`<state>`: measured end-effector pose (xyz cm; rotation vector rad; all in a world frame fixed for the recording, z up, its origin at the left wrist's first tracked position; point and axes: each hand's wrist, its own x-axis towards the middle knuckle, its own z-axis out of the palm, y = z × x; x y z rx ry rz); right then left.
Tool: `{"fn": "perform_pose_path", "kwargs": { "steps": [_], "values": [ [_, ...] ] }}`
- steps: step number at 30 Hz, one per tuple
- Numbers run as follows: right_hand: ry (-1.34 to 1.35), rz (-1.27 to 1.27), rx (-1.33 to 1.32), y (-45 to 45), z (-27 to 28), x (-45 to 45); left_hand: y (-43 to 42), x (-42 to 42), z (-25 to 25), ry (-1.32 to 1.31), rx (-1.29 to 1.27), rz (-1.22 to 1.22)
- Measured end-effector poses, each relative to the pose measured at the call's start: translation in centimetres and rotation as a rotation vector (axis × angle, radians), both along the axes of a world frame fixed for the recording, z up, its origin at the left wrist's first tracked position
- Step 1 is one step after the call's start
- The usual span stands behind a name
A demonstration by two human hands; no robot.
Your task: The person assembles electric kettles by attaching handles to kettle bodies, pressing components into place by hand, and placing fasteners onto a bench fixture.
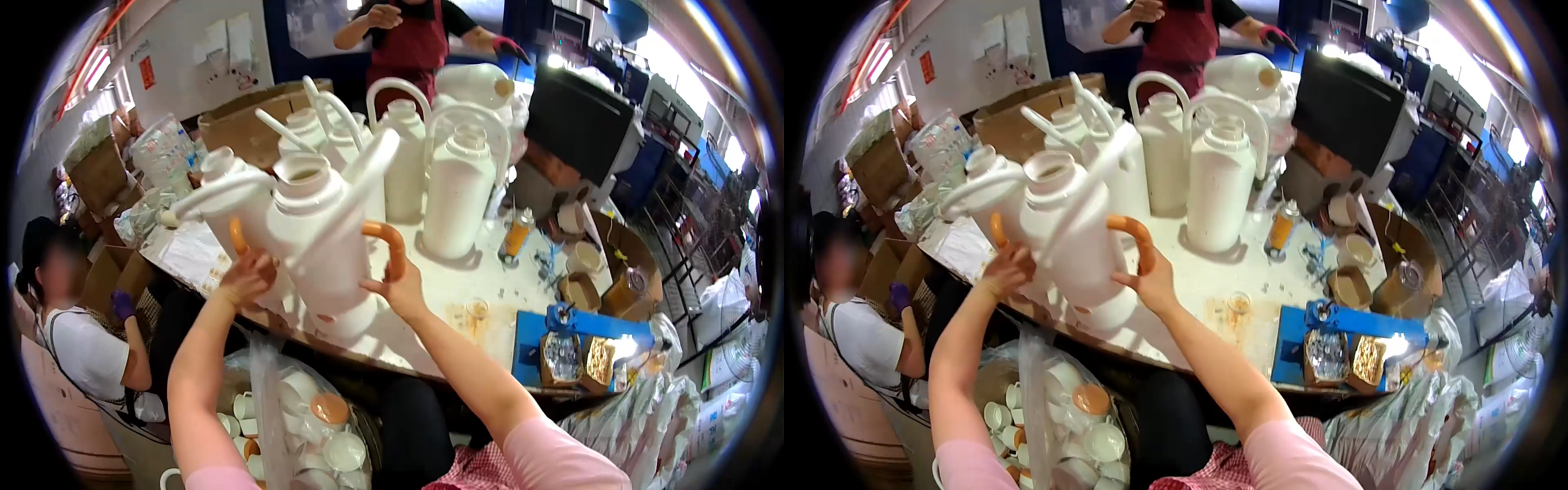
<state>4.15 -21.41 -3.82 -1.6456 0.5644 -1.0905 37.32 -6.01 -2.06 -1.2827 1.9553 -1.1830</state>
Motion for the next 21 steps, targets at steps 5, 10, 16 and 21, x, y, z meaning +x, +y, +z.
{"fn": "perform_pose_path", "kwargs": {
  "steps": [5, 10, 16, 21],
  "values": [
    [-0.018, -0.069, 0.124, 0.0, -2.4, 5.8, -0.4, 1.6, -2.5, 0.266, -0.013, 0.048],
    [0.037, -0.42, -0.319, -5.1, -1.6, 0.3, 7.4, -5.6, -6.4, 0.602, -0.342, 0.097],
    [0.055, -1.175, -0.644, -23.5, 10.3, -5.6, 12.2, -21.8, -8.6, 0.92, -0.135, -0.18],
    [0.003, -0.677, -0.617, -15.8, 8.6, -5.2, 7.9, -30.1, -3.9, 1.146, -0.243, -0.363]
  ]
}}
